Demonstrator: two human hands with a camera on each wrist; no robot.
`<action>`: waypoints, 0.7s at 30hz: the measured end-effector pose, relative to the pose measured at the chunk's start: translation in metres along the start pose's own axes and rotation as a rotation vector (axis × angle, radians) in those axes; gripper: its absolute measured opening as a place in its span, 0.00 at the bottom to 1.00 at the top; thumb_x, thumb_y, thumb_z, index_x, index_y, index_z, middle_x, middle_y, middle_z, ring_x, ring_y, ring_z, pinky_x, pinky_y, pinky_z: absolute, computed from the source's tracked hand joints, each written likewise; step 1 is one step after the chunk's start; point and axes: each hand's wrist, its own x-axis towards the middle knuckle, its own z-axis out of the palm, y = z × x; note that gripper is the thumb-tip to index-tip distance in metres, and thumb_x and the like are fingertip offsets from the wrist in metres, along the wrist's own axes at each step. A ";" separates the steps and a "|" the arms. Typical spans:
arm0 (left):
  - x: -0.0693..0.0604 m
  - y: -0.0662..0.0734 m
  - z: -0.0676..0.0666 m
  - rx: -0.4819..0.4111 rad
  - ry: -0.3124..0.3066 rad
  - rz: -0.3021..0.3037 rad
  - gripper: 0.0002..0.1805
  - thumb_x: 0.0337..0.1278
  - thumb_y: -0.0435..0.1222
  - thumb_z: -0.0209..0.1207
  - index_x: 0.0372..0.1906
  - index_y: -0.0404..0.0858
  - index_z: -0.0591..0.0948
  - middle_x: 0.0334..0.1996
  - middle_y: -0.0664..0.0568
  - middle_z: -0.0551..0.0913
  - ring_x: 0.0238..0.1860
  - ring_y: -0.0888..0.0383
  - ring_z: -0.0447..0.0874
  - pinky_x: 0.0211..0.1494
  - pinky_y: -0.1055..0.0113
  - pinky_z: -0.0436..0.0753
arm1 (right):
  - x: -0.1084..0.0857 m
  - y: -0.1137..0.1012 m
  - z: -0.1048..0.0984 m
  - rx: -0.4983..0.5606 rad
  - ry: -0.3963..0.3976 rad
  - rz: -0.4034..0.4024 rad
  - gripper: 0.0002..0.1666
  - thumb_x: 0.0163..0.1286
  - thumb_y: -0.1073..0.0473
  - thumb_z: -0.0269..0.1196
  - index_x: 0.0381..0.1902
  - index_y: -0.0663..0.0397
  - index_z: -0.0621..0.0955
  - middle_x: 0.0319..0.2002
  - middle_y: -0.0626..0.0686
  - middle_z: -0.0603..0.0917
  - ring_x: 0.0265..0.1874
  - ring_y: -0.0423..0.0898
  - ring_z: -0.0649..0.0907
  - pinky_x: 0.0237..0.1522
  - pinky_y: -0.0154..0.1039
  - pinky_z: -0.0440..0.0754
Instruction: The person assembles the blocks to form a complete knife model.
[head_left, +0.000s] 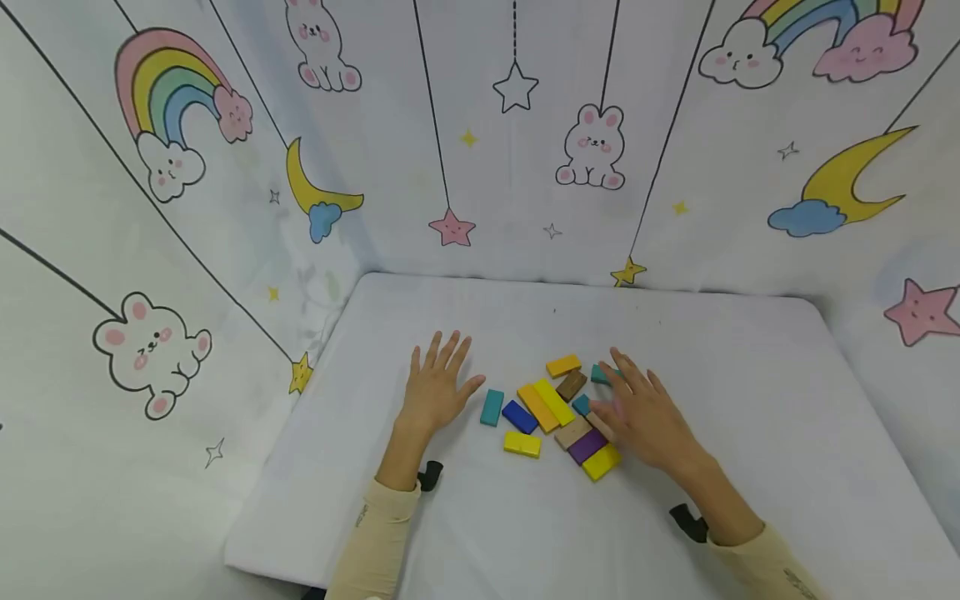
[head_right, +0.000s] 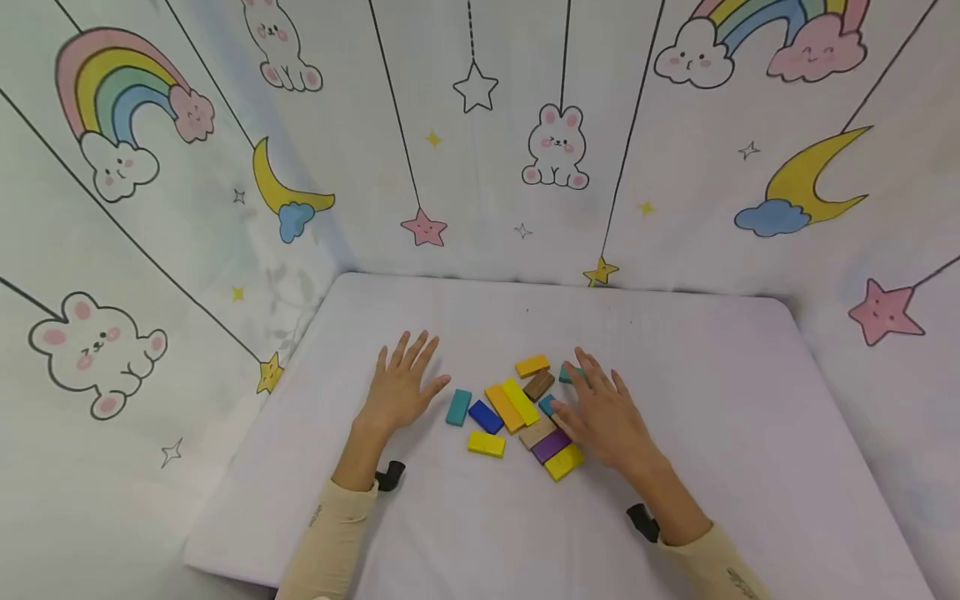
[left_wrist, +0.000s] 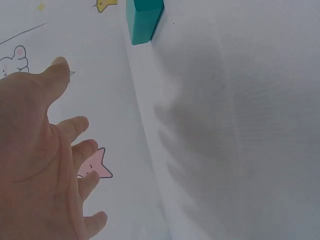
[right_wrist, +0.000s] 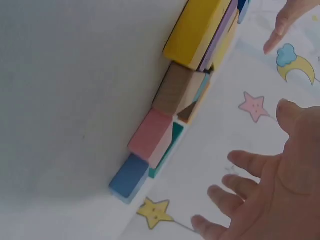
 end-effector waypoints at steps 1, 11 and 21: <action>0.000 0.001 -0.001 -0.005 -0.001 0.004 0.42 0.78 0.64 0.43 0.86 0.49 0.52 0.85 0.50 0.48 0.85 0.43 0.38 0.82 0.35 0.41 | 0.001 -0.002 0.000 -0.009 -0.002 -0.003 0.44 0.81 0.36 0.54 0.82 0.57 0.62 0.84 0.60 0.52 0.82 0.61 0.55 0.76 0.71 0.53; 0.004 0.014 -0.005 0.051 -0.046 0.027 0.42 0.78 0.65 0.42 0.86 0.51 0.50 0.85 0.52 0.47 0.85 0.45 0.37 0.83 0.38 0.41 | 0.005 -0.020 -0.004 -0.054 -0.034 -0.038 0.44 0.82 0.36 0.53 0.81 0.61 0.62 0.83 0.62 0.55 0.81 0.62 0.56 0.76 0.70 0.54; -0.006 0.024 0.012 0.015 -0.089 0.123 0.42 0.78 0.64 0.43 0.86 0.52 0.49 0.86 0.54 0.45 0.85 0.47 0.36 0.83 0.39 0.43 | -0.003 -0.036 0.006 -0.059 -0.091 -0.066 0.42 0.82 0.38 0.54 0.79 0.62 0.66 0.81 0.63 0.60 0.79 0.62 0.62 0.75 0.68 0.59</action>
